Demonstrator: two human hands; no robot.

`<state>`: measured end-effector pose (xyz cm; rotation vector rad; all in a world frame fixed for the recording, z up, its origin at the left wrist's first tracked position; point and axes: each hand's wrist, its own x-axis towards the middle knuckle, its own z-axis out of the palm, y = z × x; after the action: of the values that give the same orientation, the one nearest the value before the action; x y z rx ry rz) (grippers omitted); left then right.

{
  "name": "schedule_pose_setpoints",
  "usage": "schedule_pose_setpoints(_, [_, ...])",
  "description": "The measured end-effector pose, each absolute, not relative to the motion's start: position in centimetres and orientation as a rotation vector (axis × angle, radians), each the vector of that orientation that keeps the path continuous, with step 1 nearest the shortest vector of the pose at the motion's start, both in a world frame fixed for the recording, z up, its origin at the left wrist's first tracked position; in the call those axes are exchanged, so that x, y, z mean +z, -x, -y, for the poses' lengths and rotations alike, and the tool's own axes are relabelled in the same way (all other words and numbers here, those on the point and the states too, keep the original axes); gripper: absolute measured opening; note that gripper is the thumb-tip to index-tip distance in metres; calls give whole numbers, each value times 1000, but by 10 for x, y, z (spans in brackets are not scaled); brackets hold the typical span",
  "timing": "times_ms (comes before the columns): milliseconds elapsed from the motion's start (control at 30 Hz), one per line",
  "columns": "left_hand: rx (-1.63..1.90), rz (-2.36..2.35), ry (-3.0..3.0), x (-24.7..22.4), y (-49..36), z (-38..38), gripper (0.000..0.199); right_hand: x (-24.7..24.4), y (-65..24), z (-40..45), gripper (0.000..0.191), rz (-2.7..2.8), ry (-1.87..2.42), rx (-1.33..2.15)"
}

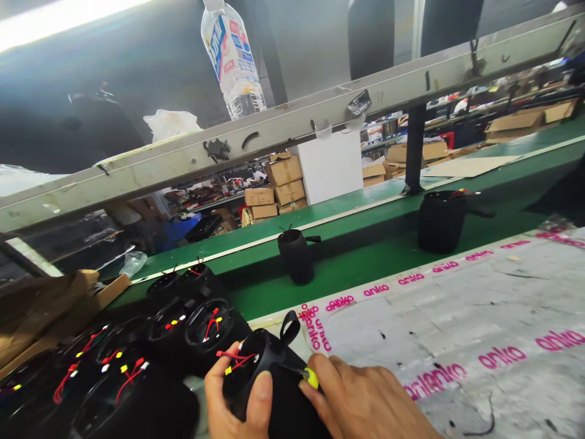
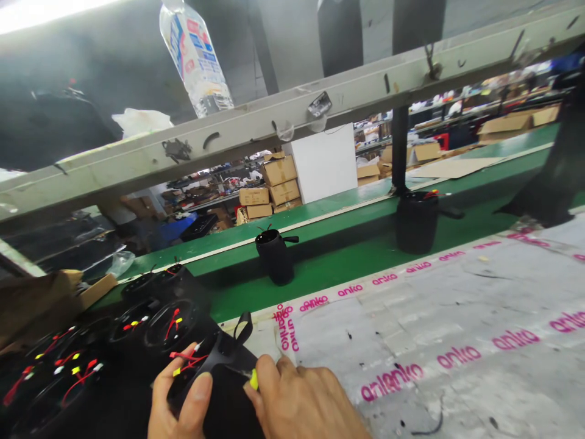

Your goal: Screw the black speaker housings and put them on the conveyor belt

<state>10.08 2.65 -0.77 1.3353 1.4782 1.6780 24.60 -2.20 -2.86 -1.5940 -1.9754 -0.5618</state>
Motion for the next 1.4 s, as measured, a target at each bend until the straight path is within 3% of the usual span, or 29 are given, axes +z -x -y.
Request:
schedule_pose_setpoints(300, [1577,-1391,-1201,-15,-93,-34,73,-27,-250,20,14,2094,1543,-348])
schedule_pose_setpoints(533, [1659,-1319,-1194,-17,-94,-35,61,-29,-251,22,9,2064,1510,-288])
schedule_pose_setpoints(1100, [1603,-1335,-1160,-11,-96,-33,66,-27,-253,21,10,2063,1485,-357])
schedule_pose_setpoints(1400, [1650,-1403,-1293,-4,-104,-24,64,-18,-254,24,19,2035,1520,-634])
